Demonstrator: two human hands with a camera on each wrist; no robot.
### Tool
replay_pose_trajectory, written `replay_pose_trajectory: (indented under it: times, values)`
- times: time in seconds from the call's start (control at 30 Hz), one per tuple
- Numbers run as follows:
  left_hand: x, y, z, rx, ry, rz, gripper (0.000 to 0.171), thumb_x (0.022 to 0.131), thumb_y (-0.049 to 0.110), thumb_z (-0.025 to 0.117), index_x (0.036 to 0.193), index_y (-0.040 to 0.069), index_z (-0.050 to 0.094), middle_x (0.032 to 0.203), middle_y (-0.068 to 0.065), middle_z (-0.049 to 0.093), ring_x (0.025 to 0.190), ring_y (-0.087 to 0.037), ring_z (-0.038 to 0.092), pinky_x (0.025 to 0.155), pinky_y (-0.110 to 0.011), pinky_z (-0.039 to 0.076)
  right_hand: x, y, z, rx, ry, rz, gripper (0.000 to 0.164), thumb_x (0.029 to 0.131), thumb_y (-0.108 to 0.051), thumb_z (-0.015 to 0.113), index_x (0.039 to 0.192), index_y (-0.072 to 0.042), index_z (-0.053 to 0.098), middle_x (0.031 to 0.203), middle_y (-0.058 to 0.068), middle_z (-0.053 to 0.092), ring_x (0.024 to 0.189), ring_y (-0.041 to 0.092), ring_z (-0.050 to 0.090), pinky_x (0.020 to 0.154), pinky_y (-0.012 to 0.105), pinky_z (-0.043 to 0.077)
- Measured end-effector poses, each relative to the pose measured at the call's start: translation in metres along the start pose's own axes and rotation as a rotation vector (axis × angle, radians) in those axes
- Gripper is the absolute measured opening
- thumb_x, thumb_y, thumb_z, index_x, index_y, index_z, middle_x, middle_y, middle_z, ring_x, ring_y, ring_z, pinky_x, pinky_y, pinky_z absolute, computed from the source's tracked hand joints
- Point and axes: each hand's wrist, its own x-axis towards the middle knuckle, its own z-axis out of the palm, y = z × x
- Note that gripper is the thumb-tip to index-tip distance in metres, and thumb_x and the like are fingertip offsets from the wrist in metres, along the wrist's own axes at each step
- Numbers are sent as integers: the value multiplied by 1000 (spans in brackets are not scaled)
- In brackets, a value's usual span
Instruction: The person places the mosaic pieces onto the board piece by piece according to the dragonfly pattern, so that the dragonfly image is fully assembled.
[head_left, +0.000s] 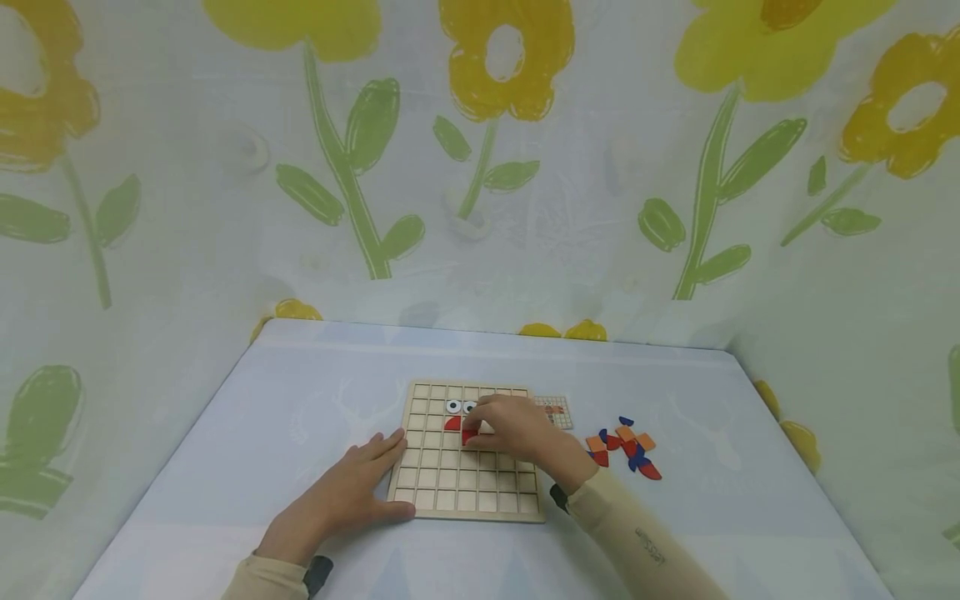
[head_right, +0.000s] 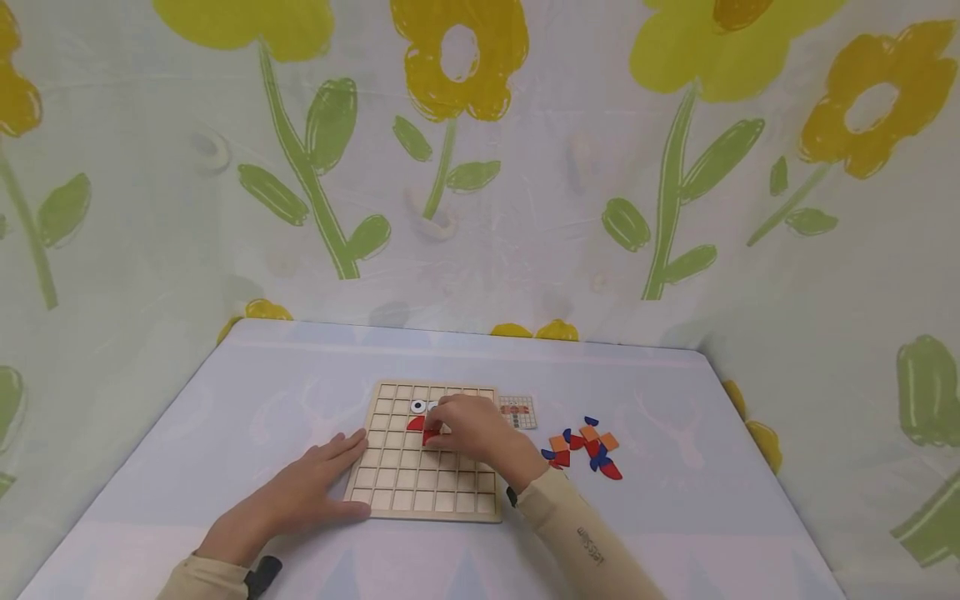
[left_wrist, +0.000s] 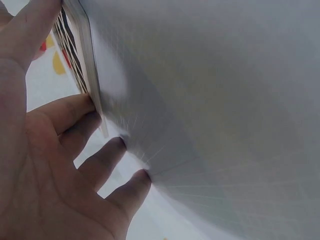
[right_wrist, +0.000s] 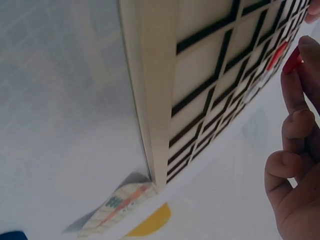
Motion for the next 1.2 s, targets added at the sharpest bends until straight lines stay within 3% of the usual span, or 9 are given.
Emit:
replay_pose_trajectory:
  times: [0.47,0.8,1.2]
  values:
    - [0,-1,1,7,1,3,102,75,65,79,155,11,43,164,3,32,152,-30,24,124,-53,21,8,-1,8,-37,-32,51,20,88,-39,79,102,-24,79,90,-16,67,84,2,62,70,20,53]
    - [0,-2,1,4,5,12,102,76,64,79,155,11,43,164,3,32,152,-31,24,124,-54,21,14,-5,7,-1,-79,112,15,86,-34,83,98,-26,81,85,-19,65,82,2,57,67,21,51]
    - [0,-2,1,9,4,9,102,76,63,79,155,11,42,165,3,31,152,-31,24,124,-54,21,14,-8,3,38,-88,152,9,87,-28,82,96,-27,83,86,-19,72,84,2,61,67,23,53]
